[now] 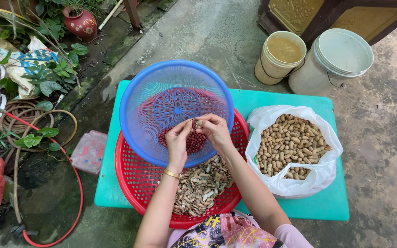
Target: The person shells peanuts by hand, placing the kernels into a blue basket and the empty shells into a red basket. They periodically reach into a white plastic bag to retrieve more unshelled peanuts.
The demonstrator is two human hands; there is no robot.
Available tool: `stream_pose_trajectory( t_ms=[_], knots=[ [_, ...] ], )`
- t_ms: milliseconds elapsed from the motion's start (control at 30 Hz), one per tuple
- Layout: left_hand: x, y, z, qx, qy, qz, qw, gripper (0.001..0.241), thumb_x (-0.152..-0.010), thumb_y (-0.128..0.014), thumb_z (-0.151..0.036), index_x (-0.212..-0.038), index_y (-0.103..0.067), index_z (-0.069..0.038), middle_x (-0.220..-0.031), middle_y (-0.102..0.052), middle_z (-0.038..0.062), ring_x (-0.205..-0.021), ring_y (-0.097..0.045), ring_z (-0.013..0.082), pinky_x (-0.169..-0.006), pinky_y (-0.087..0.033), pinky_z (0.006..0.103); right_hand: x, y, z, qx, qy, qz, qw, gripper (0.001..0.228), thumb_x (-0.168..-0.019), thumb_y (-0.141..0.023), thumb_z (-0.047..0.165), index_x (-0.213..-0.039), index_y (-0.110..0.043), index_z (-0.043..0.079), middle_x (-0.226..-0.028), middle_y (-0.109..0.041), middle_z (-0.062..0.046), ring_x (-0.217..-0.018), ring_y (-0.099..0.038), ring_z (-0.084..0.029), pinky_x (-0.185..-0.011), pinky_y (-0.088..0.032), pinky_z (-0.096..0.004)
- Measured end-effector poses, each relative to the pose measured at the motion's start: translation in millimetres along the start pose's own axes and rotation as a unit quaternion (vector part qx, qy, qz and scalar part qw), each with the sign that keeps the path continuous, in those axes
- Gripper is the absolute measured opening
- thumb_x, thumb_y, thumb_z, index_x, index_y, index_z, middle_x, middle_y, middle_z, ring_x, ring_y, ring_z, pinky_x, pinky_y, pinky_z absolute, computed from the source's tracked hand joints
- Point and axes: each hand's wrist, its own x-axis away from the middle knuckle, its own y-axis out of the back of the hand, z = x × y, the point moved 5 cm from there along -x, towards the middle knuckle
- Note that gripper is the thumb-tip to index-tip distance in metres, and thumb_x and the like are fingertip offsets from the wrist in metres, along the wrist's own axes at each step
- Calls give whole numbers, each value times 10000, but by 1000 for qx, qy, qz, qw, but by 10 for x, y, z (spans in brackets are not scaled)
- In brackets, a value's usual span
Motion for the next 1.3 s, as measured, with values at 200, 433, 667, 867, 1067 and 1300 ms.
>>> stream_pose_trajectory(
  t_ms=[200,433,667,867,1067,1300],
  knots=[
    [-113,-3,-380,-141,-89,53,985,180,-954,-729,-95,-1107,-784,-15,-1003,-762,47,-891,-696,105,-823,-556,247,-17,11,145,62,27,-31,997,156,-925,-698,9,-1068,-749,-25,-940,-721,-87,-781,-698,-135,-682,-620,-283],
    [-40,73,-862,-491,-231,-14,840,166,-880,-800,-136,-1009,-823,-34,-920,-773,40,-835,-712,104,-788,-540,268,309,-163,389,294,158,-36,942,139,-875,-741,15,-1006,-757,-32,-1054,-642,-57,-842,-671,-114,-619,-606,-254],
    [239,40,-664,-282,-8,228,932,243,-920,-749,-152,-1131,-789,-36,-1050,-777,54,-974,-705,120,-903,-544,295,1060,-116,563,328,10,118,937,293,-844,-658,-6,-1124,-738,21,-1024,-733,-51,-864,-704,-117,-729,-602,-267],
    [754,-561,-636,-469,-30,303,829,300,-860,-773,-195,-1138,-771,-83,-1189,-736,56,-1027,-721,179,-929,-533,326,1511,799,1087,393,77,-55,914,269,-898,-665,8,-1153,-747,29,-1090,-751,-59,-885,-716,-104,-783,-607,-281],
    [830,-859,-487,-462,-60,359,809,265,-899,-747,-216,-1121,-786,-77,-1145,-771,78,-1094,-724,213,-988,-522,343,1364,1683,1442,609,74,-206,762,228,-848,-717,23,-1062,-782,67,-930,-774,-79,-822,-723,-166,-715,-580,-322],
    [917,-916,-280,-463,-37,364,807,267,-900,-740,-220,-1117,-780,-70,-1148,-773,76,-1087,-733,206,-971,-531,340,1187,1536,1218,663,63,-227,710,156,-793,-811,107,-932,-758,60,-865,-743,-113,-755,-703,-245,-706,-544,-362]
  ],
)
